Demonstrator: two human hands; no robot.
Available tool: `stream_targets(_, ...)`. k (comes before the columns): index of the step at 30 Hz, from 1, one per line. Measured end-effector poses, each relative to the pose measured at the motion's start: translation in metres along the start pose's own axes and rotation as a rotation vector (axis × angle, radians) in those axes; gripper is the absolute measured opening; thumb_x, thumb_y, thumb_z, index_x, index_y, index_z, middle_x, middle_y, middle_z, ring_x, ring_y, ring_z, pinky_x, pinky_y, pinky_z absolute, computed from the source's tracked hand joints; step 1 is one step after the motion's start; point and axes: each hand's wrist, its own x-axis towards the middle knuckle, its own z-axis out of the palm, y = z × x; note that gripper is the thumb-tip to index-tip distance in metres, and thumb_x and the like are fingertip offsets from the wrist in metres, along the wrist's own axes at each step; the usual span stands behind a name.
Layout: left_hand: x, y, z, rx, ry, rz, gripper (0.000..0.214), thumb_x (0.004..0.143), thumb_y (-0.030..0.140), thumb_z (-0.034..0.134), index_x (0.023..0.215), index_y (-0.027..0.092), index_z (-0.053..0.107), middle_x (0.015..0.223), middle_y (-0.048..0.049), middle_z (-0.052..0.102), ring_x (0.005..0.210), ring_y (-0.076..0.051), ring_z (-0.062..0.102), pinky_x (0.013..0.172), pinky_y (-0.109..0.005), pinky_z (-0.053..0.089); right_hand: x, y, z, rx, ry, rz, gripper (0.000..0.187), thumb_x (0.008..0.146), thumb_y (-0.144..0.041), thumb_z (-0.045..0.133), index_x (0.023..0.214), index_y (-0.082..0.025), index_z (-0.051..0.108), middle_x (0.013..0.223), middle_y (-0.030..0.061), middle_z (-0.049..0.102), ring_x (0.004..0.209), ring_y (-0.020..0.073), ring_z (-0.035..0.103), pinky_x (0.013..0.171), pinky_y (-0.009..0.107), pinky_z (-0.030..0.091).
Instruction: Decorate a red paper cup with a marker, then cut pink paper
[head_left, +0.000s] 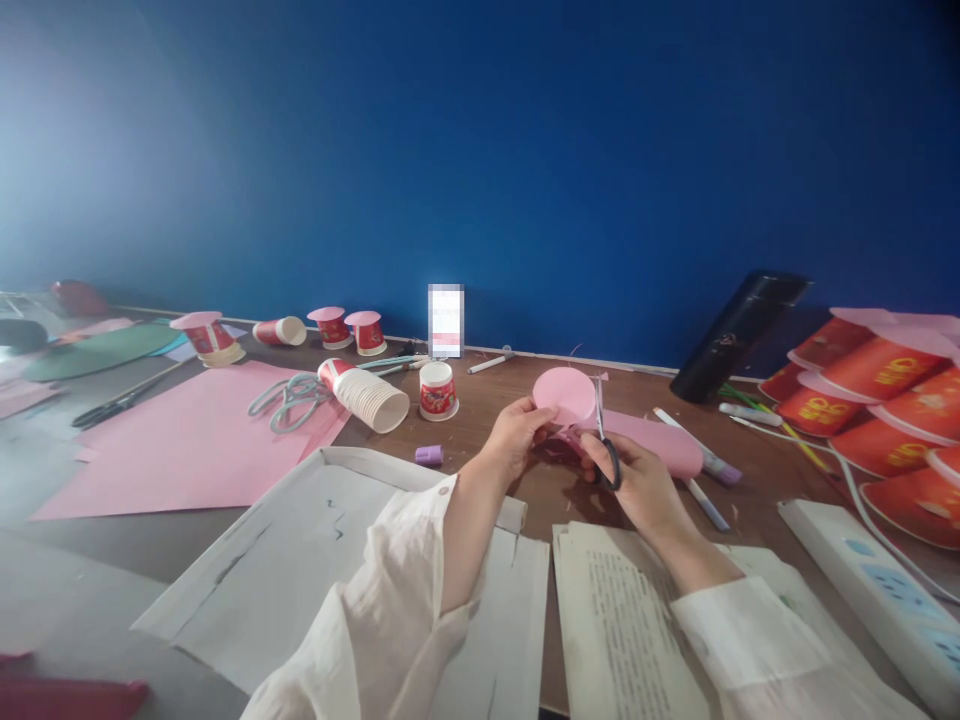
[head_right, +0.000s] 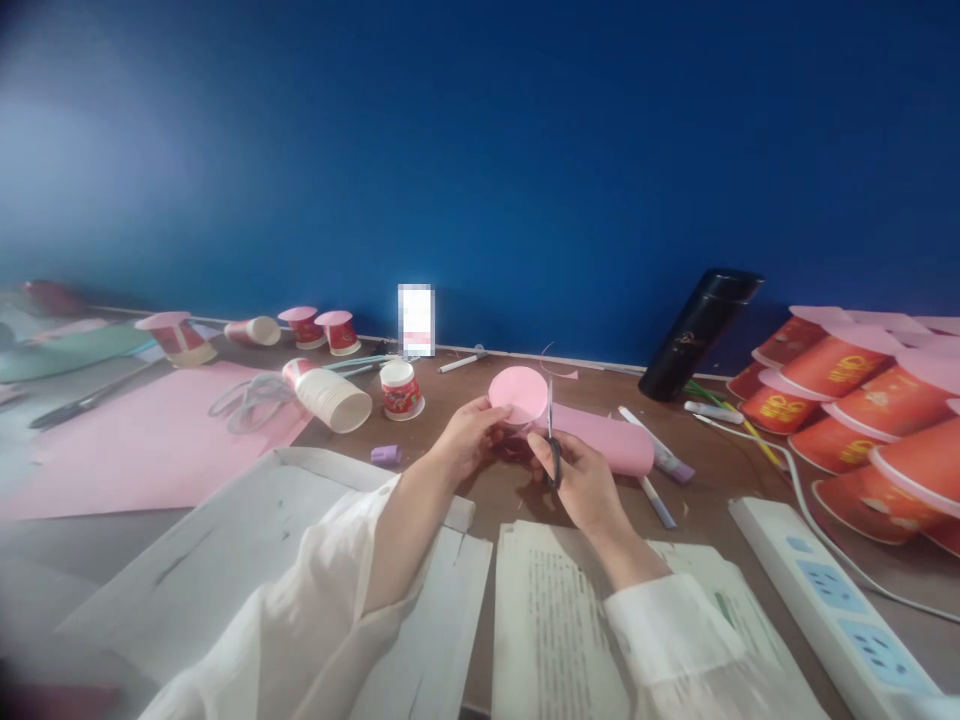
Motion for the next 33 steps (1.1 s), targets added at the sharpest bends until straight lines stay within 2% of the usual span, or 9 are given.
stream_targets(9, -0.0035, 0.0023, 0.0023, -0.004, -0.017, 0.014, 0.031, 0.061, 0.030, 0.083, 0.080, 0.015, 0.063, 0.060, 0.0034, 0.054, 0.048, -0.005, 0.038, 0.050, -0.021, 0.028, 0.0028, 0.0079, -0.0011, 0.033, 0.017, 0.023, 0.038, 0.081, -0.055, 0.067, 0.091, -0.019, 0.074, 0.063, 0.0001, 0.066, 0.064, 0.0173, 0.058, 0.060, 0.027, 0.043)
stream_targets(16, -0.0051, 0.0032, 0.0026, 0.019, -0.037, 0.004, 0.033, 0.061, 0.034, 0.083, 0.077, 0.016, 0.061, 0.056, 0.0052, 0.049, 0.048, -0.005, 0.038, 0.051, -0.022, 0.028, 0.0005, 0.0016, -0.0019, 0.016, 0.021, 0.018, 0.037, 0.081, -0.056, 0.065, 0.078, -0.019, 0.071, 0.061, -0.0002, 0.065, 0.062, 0.0159, 0.056, 0.060, 0.027, 0.042)
stream_targets(23, -0.0029, 0.0021, 0.0025, 0.006, -0.042, 0.024, 0.034, 0.059, 0.033, 0.085, 0.075, 0.015, 0.061, 0.055, 0.0044, 0.050, 0.049, -0.006, 0.039, 0.051, -0.022, 0.029, 0.0007, 0.0034, -0.0019, 0.014, 0.018, -0.013, 0.033, 0.082, -0.052, 0.066, 0.077, -0.020, 0.069, 0.060, -0.0013, 0.063, 0.062, 0.0153, 0.056, 0.060, 0.026, 0.042)
stream_targets(33, -0.0084, 0.0057, 0.0059, -0.020, -0.048, -0.006, 0.030, 0.061, 0.030, 0.083, 0.076, 0.016, 0.061, 0.054, 0.0045, 0.049, 0.050, -0.006, 0.041, 0.052, -0.020, 0.033, 0.0011, 0.0026, -0.0021, 0.012, 0.006, -0.030, 0.040, 0.083, -0.059, 0.063, 0.069, -0.021, 0.065, 0.060, -0.0008, 0.063, 0.061, 0.0150, 0.056, 0.059, 0.026, 0.042)
